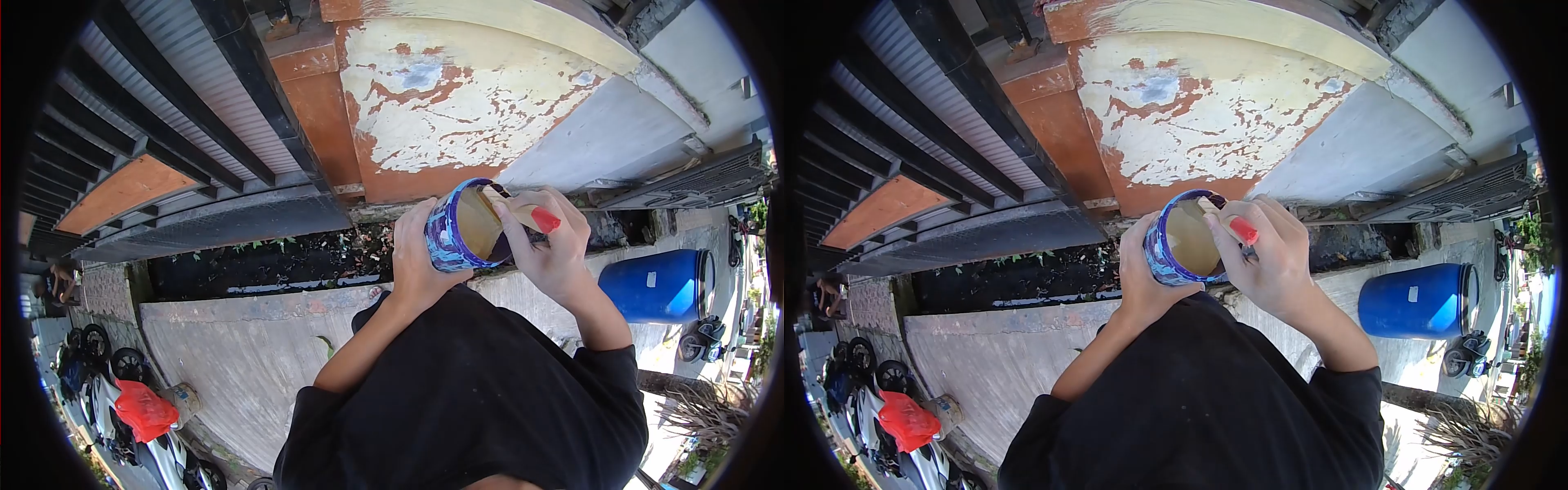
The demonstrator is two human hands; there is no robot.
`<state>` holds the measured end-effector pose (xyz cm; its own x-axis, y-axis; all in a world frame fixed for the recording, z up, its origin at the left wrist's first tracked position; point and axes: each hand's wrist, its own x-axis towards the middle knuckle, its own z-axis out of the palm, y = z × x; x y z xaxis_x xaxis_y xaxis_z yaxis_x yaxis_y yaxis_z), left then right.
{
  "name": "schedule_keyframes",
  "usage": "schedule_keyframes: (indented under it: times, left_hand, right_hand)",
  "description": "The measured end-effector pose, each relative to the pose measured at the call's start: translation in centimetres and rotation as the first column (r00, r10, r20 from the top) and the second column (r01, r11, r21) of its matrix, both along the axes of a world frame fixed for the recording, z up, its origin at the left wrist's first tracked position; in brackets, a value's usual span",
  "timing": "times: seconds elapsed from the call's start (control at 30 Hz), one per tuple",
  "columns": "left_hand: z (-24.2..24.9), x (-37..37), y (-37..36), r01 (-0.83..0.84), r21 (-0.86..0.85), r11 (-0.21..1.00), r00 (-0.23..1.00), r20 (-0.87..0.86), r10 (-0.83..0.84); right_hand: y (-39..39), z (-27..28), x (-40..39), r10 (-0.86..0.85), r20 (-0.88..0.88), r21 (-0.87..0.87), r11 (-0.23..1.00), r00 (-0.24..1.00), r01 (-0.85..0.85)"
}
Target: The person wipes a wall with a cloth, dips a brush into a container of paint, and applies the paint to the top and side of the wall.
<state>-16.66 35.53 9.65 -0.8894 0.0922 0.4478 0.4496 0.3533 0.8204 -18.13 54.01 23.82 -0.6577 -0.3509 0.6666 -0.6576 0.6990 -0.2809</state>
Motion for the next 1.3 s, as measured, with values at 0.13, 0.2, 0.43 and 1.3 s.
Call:
schedule_keyframes:
  times: [0.13,0.2,0.43,1.3]
  left_hand:
    - [0.2,0.2,-0.1,0.010,-0.005,1.000,1.000,0.022,-0.010]
    - [-0.2,0.2,0.0,0.008,0.001,1.000,1.000,0.023,-0.008]
    - [0.2,0.1,-0.1,0.013,0.051,0.999,0.999,0.040,-0.015]
    - [-0.9,0.4,-0.8,0.014,0.103,0.995,0.996,0.082,-0.022]
  right_hand:
    - [-0.2,-0.3,0.3,-0.028,0.024,0.043,0.999,0.999,0.027]
    - [-0.3,-0.3,0.2,-0.019,-0.004,0.075,0.997,1.000,0.019]
    - [-0.5,-0.3,0.0,-0.054,0.092,-0.168,0.983,0.994,0.069]
    - [-1.6,0.9,1.0,-0.067,0.331,-0.235,0.960,0.941,0.151]
